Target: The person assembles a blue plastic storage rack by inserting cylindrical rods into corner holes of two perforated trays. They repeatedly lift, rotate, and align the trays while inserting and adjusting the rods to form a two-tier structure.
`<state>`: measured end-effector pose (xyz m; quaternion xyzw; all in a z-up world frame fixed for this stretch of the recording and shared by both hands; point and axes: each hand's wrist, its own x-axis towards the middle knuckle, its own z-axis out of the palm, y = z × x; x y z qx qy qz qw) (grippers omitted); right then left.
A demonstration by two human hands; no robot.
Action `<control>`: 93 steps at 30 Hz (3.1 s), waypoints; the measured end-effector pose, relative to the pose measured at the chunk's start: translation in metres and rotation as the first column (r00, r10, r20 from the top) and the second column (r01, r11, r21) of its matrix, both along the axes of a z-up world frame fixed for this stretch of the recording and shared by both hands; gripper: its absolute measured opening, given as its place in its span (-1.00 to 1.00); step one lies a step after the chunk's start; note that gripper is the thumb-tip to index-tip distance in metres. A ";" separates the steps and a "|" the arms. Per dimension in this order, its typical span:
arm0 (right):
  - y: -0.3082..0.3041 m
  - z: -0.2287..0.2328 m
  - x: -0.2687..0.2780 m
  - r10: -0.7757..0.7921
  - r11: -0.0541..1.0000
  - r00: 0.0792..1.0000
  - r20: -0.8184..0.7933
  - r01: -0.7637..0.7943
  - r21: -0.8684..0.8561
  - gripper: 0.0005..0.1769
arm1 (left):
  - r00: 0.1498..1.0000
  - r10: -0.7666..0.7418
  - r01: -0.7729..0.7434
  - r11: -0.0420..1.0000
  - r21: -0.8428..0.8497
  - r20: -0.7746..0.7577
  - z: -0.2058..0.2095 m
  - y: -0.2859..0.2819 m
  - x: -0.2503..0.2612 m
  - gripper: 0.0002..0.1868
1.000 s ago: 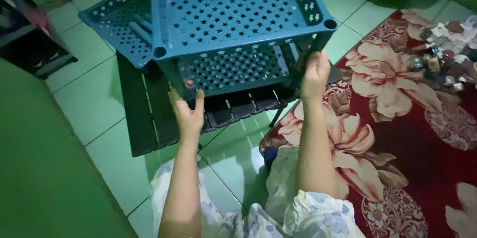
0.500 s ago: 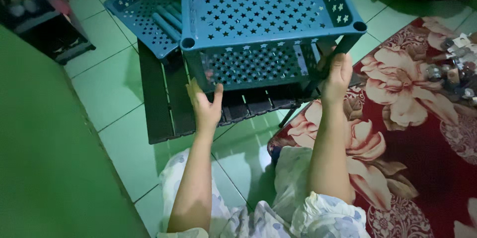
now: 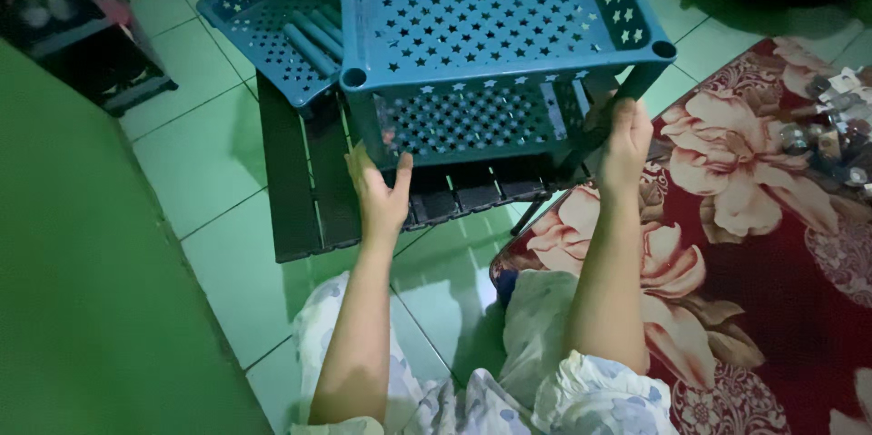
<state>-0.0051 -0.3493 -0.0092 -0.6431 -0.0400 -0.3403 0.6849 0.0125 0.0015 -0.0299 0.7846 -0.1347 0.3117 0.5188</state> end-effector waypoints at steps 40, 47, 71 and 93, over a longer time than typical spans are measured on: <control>0.273 0.204 0.081 0.226 0.166 0.969 0.098 0.061 -0.984 -0.65 | 0.986 -0.077 0.034 0.962 -0.271 -0.148 0.095 -0.004 0.029 -0.78; 0.274 0.206 0.080 0.243 0.225 0.969 -0.032 -0.088 -0.970 -0.62 | 0.964 -0.140 0.079 0.964 -0.255 -0.228 0.091 0.000 0.038 -0.81; 0.242 0.198 0.014 0.204 0.450 0.903 0.379 0.257 -0.855 -0.68 | 0.969 -0.212 0.180 0.958 -0.225 -0.127 0.099 0.014 0.014 -0.50; 0.073 0.031 -0.045 0.491 0.447 0.716 0.496 -0.696 0.562 -0.34 | 0.997 -0.078 0.082 0.987 -0.142 0.028 0.010 -0.005 -0.005 -0.39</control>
